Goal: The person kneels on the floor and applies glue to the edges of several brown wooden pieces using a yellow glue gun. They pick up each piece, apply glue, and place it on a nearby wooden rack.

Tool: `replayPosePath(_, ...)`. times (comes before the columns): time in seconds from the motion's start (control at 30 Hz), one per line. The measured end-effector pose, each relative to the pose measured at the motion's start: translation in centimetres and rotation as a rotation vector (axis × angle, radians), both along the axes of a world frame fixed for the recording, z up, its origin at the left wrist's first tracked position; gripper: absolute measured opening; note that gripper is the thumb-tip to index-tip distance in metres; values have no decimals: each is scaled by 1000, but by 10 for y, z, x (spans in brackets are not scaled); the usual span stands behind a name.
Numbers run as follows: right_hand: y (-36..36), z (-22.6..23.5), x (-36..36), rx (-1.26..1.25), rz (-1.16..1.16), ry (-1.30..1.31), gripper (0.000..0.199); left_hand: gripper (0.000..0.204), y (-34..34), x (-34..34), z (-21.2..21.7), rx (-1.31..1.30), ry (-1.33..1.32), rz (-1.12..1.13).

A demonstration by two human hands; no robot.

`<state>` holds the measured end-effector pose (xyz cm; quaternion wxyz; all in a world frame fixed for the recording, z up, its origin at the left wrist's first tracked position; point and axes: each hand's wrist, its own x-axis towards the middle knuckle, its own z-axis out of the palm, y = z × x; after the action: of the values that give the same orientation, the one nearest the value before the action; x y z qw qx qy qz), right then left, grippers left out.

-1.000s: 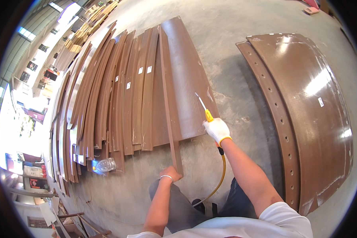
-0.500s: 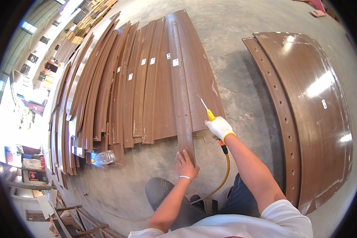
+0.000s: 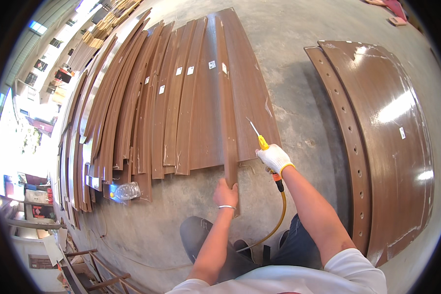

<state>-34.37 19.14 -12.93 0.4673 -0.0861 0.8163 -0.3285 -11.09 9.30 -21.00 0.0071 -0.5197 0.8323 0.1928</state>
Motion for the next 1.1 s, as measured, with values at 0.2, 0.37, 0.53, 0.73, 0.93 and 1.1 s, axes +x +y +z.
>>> replayPosePath(0.2, -2, -4, 2, -7, -9, 17, 45, 68, 45, -21, -7, -178, -81, -238)
replayPosePath(0.37, 6, -5, -6, 80, -23, 123, 47, 97, 65, -22, -23, -179, -131, -275)
replayPosePath(0.53, 5, -9, -16, 88, -144, 208, 45, 110, 49, -25, -25, 6, -97, -79)
replayPosePath(0.73, -5, -9, -13, 4, -296, 367, 42, 119, 48, -25, -26, 6, -197, -115)
replayPosePath(0.93, -7, -1, -11, -7, -210, 258, 40, 121, 48, -19, -34, -46, -136, -118)
replayPosePath(1.1, -8, 4, -10, 44, 20, 228, 43, 109, 25, -1, -33, 33, 87, -169)
